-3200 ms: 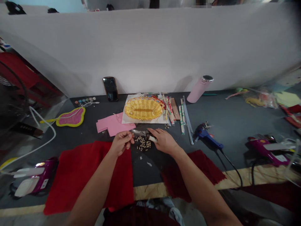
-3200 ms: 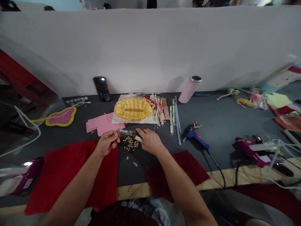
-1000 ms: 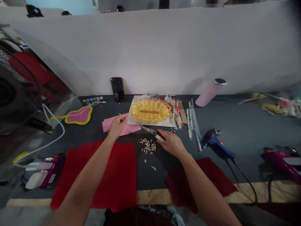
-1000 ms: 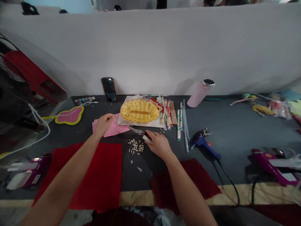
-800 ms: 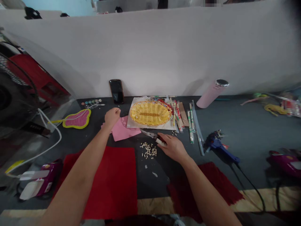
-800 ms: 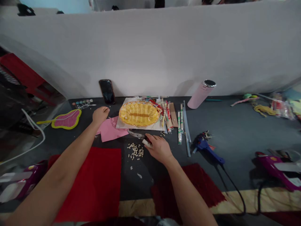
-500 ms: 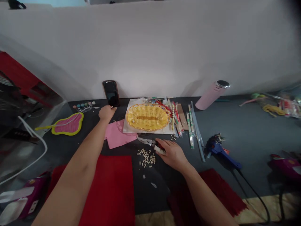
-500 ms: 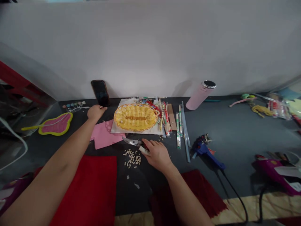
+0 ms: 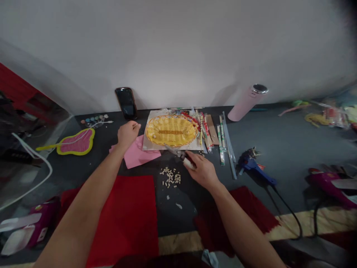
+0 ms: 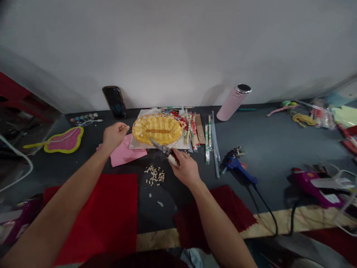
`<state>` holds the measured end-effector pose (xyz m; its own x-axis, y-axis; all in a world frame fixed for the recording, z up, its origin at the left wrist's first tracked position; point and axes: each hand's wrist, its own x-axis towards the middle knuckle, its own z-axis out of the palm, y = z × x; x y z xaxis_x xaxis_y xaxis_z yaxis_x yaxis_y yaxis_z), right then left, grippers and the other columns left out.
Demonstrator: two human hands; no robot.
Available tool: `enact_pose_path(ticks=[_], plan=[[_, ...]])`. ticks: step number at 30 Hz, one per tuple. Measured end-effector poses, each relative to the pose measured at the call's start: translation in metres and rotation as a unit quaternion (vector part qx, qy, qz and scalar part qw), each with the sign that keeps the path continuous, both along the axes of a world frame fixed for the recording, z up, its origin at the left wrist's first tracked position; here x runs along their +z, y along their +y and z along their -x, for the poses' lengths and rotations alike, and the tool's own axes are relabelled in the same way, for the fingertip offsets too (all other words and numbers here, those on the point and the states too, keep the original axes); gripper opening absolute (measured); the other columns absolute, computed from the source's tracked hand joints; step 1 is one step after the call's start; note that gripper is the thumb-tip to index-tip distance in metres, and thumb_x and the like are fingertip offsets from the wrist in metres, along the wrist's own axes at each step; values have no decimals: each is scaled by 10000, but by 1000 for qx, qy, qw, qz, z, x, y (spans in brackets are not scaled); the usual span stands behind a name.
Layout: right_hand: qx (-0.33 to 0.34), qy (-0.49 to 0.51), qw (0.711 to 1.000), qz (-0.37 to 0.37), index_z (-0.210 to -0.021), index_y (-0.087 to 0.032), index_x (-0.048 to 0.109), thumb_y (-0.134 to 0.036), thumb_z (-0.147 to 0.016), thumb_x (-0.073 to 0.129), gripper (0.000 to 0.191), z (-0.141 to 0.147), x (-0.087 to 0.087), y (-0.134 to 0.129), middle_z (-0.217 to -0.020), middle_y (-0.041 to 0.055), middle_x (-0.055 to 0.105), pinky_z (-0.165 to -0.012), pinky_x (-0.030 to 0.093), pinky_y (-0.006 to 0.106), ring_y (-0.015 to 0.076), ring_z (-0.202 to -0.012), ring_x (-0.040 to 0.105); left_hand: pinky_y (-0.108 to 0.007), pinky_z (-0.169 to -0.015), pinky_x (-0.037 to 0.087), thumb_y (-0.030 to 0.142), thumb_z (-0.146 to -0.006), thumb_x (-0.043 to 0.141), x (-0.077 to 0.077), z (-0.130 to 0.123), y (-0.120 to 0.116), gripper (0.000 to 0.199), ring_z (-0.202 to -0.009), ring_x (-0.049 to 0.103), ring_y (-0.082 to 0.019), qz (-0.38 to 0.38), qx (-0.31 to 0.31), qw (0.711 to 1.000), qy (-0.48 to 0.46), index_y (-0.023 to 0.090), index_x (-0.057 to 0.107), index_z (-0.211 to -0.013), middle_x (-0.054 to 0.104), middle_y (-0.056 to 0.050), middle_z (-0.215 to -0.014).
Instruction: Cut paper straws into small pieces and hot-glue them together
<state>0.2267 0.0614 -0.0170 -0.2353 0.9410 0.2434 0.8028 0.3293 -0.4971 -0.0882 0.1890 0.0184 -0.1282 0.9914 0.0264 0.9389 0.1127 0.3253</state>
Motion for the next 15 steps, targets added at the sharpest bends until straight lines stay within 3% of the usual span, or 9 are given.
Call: enact_pose_path(ticks=[3, 5, 7, 10, 15], plan=[[-61, 83, 994, -24, -1250, -192, 492, -339, -840, 515, 436, -1, 5, 0, -1091, 84, 655, -830, 486, 323, 215, -961, 624, -273, -673, 390, 431, -870, 410, -3, -30, -62, 355, -843, 603, -200, 4, -112, 993, -22, 210, 622, -1051, 692, -62, -940], [-69, 109, 991, -27, -1240, -192, 495, -324, -852, 490, 410, 0, 9, 0, -1072, 77, 662, -802, 496, 311, 208, -929, 637, -260, -641, 379, 418, -871, 421, -9, -50, -101, 311, -799, 608, -181, 29, -197, 979, -35, 227, 633, -994, 695, -33, -898], [-63, 98, 993, -31, -1230, -195, 505, -315, -850, 489, 398, 0, 11, -2, -1077, 77, 661, -804, 495, 314, 213, -938, 635, -257, -626, 371, 393, -880, 418, -14, -67, -131, 282, -780, 614, -174, 36, -243, 969, -36, 223, 635, -940, 696, -25, -866], [-48, 27, 998, -42, -1222, -206, 522, -315, -825, 530, 411, 1, 8, -4, -1097, 79, 655, -827, 485, 334, 234, -977, 617, -255, -653, 385, 346, -884, 423, -19, -84, -154, 254, -808, 624, -170, 35, -256, 965, -40, 214, 629, -950, 700, -31, -894], [-7, -66, 997, -28, -1242, -223, 512, -346, -806, 588, 460, -1, 2, -5, -1084, 69, 655, -819, 474, 321, 233, -993, 599, -269, -681, 400, 304, -856, 465, -12, -93, -162, 228, -844, 628, -191, 27, -234, 970, -57, 216, 660, -933, 708, -40, -935]])
